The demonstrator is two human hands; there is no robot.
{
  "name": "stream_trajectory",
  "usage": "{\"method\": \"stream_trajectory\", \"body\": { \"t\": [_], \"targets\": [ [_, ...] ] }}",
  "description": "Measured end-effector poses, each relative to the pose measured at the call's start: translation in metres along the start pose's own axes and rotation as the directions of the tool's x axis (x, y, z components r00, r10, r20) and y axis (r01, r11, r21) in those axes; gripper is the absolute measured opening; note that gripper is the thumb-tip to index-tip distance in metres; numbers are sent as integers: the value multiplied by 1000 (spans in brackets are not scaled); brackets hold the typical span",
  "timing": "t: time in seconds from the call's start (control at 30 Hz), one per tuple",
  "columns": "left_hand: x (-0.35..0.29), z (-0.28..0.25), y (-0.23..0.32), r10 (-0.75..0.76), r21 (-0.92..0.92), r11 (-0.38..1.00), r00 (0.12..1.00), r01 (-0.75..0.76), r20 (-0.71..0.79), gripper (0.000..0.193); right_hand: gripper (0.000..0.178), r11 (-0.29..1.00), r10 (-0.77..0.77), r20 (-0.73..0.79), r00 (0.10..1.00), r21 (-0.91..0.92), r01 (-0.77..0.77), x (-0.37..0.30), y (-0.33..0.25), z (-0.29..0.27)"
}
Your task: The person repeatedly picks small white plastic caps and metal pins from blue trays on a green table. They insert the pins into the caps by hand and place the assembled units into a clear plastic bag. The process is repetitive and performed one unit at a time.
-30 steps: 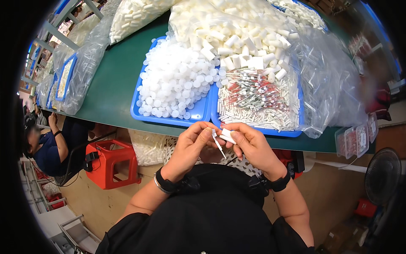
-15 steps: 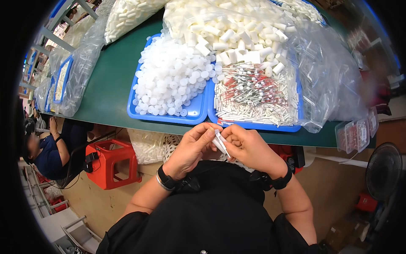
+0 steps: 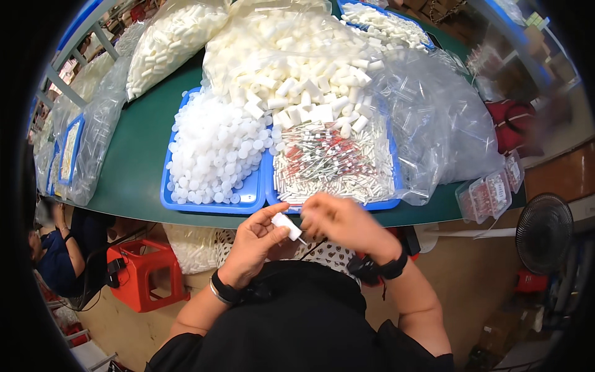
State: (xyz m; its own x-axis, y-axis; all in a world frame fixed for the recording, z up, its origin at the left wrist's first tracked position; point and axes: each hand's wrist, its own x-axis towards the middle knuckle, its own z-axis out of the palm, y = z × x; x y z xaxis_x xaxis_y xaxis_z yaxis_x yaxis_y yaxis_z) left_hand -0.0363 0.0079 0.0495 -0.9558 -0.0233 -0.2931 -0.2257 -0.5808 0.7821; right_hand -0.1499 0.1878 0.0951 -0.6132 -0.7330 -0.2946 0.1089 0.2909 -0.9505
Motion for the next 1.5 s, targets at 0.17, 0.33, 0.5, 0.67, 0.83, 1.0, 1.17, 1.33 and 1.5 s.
{"method": "stream_trajectory", "body": {
  "t": [0.17, 0.33, 0.5, 0.67, 0.83, 1.0, 1.17, 1.33, 1.5],
  "targets": [
    [6, -11, -1, -81, -244, 965, 994, 97, 74, 20, 21, 146, -435, -492, 754, -865, -480, 22, 25, -101],
    [5, -13, 4, -118, -316, 934, 979, 167, 166, 15, 35, 17, -484, -483, 729, -838, -545, 28, 32, -126],
    [4, -14, 12, -136, -277, 946, 981, 170, 138, 21, 31, -16, -458, -518, 722, -807, -590, 24, 30, -137],
    [10, -21, 11, -98, -294, 944, 977, 151, 188, 26, 9, -120, -474, -344, 810, -886, -447, 24, 45, -144],
    [12, -25, 9, -79, -334, 935, 989, 118, 128, 28, 10, 44, -553, -447, 703, -858, -511, 18, 38, -141],
    [12, -20, 11, -84, -356, 929, 994, 105, 74, 29, 18, 785, -407, -585, 701, -617, -59, 2, -3, -85],
    [17, -11, 5, -53, -376, 923, 995, 83, 88, 27, 27, 949, -298, -145, 943, -151, 277, -9, 2, -15],
    [15, -10, 3, -38, -340, 939, 999, 49, 38, 23, 28, 972, -183, -111, 977, 126, 197, -9, 8, 16],
    [11, -11, -2, -25, -321, 947, 1000, 29, 16, 21, 27, 857, -375, -241, 895, -459, 236, -5, 19, 25]
  ]
}}
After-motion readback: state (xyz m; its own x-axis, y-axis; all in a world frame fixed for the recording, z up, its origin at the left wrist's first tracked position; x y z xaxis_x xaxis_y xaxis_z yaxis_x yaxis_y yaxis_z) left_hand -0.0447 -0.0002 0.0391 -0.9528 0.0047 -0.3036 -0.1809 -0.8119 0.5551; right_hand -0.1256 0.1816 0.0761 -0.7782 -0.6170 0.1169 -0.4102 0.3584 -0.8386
